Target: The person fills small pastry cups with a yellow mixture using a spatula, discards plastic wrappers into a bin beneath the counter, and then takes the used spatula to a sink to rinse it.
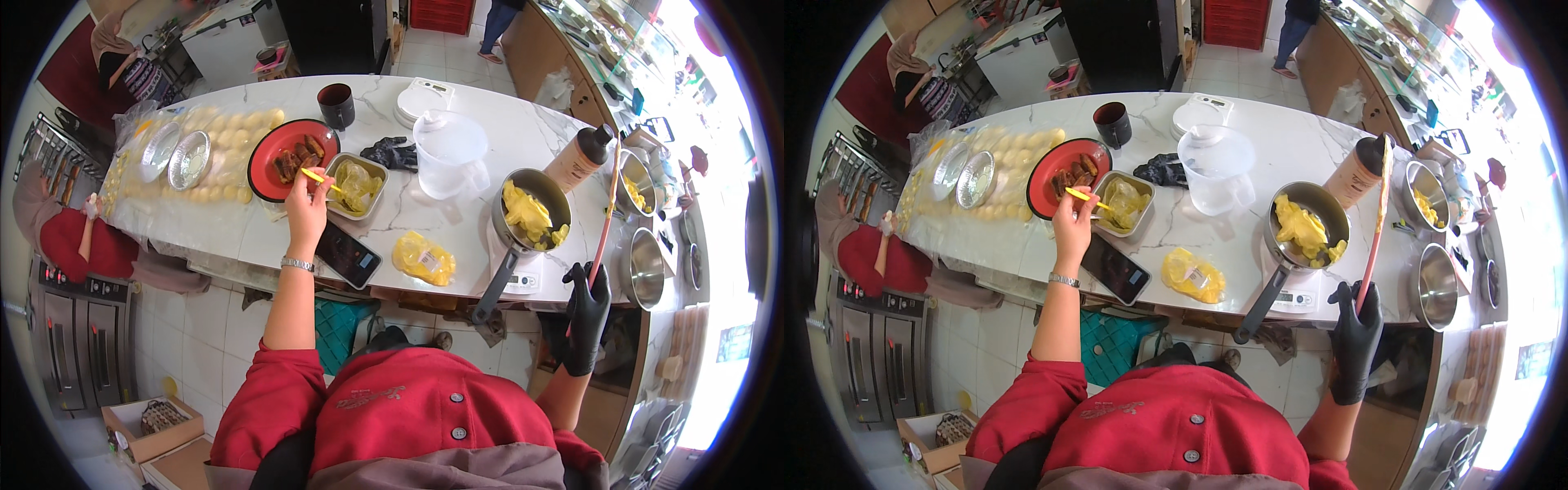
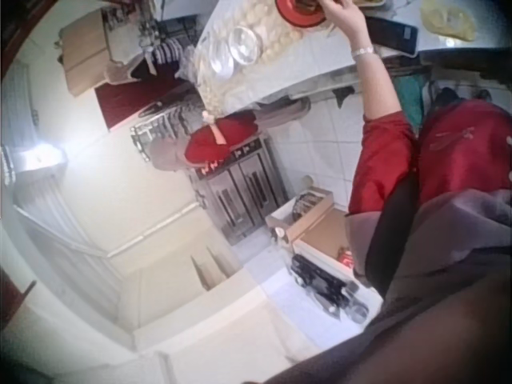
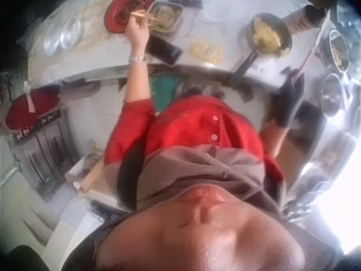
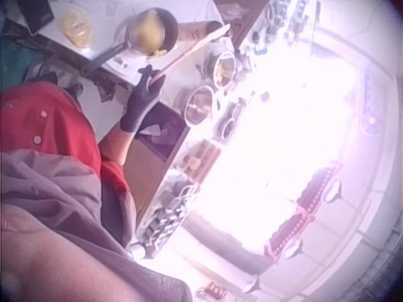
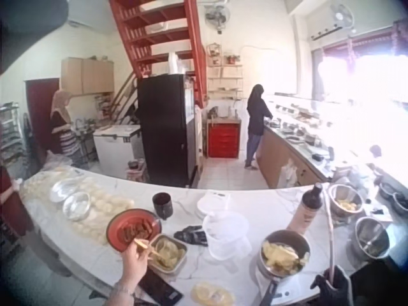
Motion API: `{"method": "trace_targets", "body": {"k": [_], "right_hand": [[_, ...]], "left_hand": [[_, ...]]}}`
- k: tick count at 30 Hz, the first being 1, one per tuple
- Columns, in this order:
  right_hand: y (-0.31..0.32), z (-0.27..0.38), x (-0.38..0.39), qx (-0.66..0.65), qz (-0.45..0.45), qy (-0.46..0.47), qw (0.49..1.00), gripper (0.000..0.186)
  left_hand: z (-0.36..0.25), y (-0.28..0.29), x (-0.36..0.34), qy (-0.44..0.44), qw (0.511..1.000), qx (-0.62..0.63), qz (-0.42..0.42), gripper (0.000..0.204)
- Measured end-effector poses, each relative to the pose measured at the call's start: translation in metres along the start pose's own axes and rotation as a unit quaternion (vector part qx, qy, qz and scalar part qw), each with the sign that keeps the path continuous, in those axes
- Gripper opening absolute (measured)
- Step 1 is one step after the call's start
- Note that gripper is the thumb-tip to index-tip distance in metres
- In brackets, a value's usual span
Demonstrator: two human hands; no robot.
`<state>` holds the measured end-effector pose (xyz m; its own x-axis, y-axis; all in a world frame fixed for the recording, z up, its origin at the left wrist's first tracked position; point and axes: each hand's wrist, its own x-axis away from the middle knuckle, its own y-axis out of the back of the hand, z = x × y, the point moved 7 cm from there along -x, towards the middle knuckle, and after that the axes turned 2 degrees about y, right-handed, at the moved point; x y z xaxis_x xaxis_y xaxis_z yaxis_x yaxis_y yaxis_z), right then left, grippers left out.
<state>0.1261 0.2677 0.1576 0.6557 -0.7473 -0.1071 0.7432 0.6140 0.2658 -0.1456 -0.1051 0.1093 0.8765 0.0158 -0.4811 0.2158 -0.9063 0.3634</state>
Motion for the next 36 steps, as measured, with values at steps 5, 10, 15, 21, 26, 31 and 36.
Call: {"method": "trace_targets", "body": {"k": [5,10,15,21,26,31,36], "right_hand": [[-0.001,0.007,0.003,-0.04,-0.012,-0.038,0.998,0.011],[0.0,0.008,0.004,-0.025,0.0,-0.026,0.999,0.012],[0.0,0.009,0.005,-0.004,-0.008,-0.029,1.0,0.012],[-0.005,0.01,0.008,-0.022,-0.015,-0.037,0.999,0.012],[-0.014,0.012,0.01,-0.002,0.0,-0.047,0.999,0.012],[-0.025,0.017,0.011,0.017,0.014,-0.028,0.999,0.012],[-0.035,0.018,0.015,0.015,0.02,-0.023,0.999,0.011]], "left_hand": [[0.004,0.003,-0.021,0.113,0.988,0.107,0.027,0.022],[-0.011,0.023,-0.038,0.126,0.966,0.22,0.046,0.03],[-0.018,0.058,-0.051,0.092,0.943,0.319,0.018,0.024],[0.054,0.122,-0.074,0.093,0.861,0.445,-0.226,0.016],[0.14,0.107,-0.081,0.197,0.801,0.495,-0.272,0.016],[0.18,0.085,-0.086,0.253,0.792,0.485,-0.271,0.013],[0.19,0.079,-0.075,0.294,0.809,0.415,-0.294,0.011]]}}
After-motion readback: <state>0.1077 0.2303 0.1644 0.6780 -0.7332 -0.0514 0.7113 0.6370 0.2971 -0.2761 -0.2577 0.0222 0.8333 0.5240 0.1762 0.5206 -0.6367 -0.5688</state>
